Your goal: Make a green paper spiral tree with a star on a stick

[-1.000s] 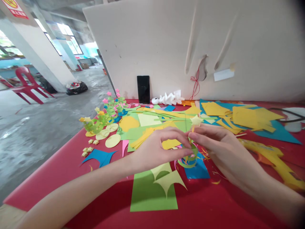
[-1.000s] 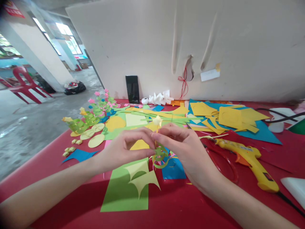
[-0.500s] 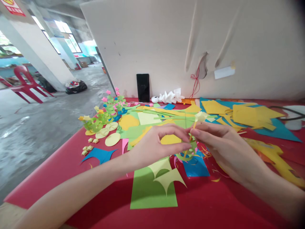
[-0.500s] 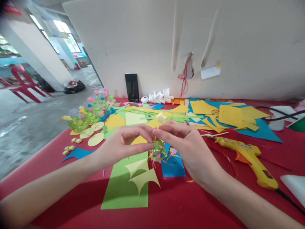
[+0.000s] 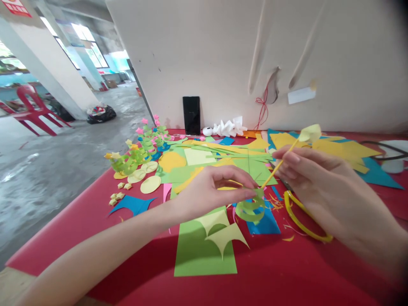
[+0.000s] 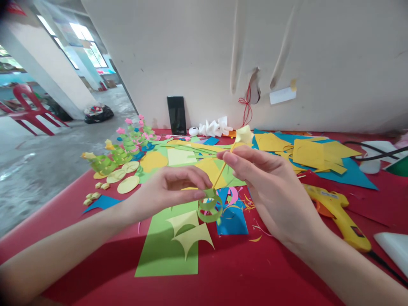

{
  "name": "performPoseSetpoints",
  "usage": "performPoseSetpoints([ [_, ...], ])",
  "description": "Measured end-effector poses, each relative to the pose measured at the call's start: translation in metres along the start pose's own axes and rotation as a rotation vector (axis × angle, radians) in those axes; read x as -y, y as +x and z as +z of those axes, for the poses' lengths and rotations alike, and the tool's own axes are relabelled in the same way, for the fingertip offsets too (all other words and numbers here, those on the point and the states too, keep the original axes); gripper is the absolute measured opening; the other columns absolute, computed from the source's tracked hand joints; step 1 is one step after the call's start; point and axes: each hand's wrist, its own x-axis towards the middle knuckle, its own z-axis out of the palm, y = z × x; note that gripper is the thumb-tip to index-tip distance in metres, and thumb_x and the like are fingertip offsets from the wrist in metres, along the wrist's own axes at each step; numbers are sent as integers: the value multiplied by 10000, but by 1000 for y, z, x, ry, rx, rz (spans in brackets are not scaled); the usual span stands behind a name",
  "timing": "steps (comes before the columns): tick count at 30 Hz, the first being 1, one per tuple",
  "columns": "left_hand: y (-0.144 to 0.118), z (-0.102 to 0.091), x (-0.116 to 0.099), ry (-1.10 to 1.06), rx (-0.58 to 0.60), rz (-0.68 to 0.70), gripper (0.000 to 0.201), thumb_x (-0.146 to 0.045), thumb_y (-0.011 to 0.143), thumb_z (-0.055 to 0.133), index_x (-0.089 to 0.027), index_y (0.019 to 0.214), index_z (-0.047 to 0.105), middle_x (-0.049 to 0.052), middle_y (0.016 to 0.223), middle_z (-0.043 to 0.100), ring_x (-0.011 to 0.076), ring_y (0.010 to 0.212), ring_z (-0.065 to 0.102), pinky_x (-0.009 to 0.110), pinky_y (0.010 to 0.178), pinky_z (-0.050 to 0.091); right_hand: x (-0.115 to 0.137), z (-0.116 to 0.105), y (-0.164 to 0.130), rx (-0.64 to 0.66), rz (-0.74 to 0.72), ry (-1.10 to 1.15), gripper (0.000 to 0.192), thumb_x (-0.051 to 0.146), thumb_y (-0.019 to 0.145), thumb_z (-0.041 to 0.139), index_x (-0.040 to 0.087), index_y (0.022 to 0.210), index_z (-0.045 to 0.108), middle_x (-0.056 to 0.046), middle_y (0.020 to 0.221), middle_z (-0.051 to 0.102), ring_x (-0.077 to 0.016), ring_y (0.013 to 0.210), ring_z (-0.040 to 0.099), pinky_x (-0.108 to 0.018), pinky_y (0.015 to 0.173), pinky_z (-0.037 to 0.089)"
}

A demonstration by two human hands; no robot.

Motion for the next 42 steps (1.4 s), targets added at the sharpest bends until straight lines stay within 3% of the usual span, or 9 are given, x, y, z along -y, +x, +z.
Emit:
performPoseSetpoints([
  [4, 1, -1, 0, 9, 0, 7, 97, -237, 756, 651, -143, 759, 626, 28, 897, 623, 129, 893, 586, 237, 807, 481, 0, 1, 0, -1, -12, -21, 109, 355, 677, 724, 263, 728, 698, 43, 548, 508, -56, 516, 453, -182, 540, 415],
  [9, 2, -3, -4, -28, -31, 31, 69, -224, 768, 641, -156, 767, 632, 4, 887, 630, 91, 852, 592, 198, 794, 475, -8, 4, -1, 104, 3, -74, 83, 340, 696, 716, 261, 680, 695, 36, 716, 622, -76, 689, 543, -171, 634, 430],
  [14, -1, -3, -6, -5, -61, -12, 51, -212, 767, 640, -162, 761, 636, -5, 860, 647, 95, 851, 601, 199, 780, 474, -17, 6, -1, 191, 47, -91, 65, 323, 720, 701, 259, 726, 706, 31, 773, 640, -86, 769, 542, -160, 673, 419],
  [23, -4, -2, -3, 108, -72, -6, 93, -260, 754, 654, -167, 752, 658, -5, 831, 678, 114, 842, 612, 224, 825, 456, -22, 10, -7, 231, 156, -42, 90, 330, 730, 678, 242, 722, 697, 18, 716, 597, -107, 708, 518, -204, 632, 419],
  [32, -30, 2, 19, 48, -92, -77, 108, -253, 735, 669, -146, 746, 665, 27, 814, 691, 140, 815, 620, 243, 795, 465, -37, 23, -15, 281, 309, -5, 44, 286, 680, 720, 253, 708, 712, 21, 752, 635, -98, 720, 544, -180, 613, 414],
  [42, -38, 0, 43, -62, -127, -160, 114, -243, 720, 679, -132, 735, 662, 36, 811, 697, 133, 800, 629, 227, 765, 478, -57, 28, -18, 272, 397, -59, 77, 316, 640, 749, 262, 683, 716, 20, 759, 641, -101, 774, 553, -189, 705, 412],
])
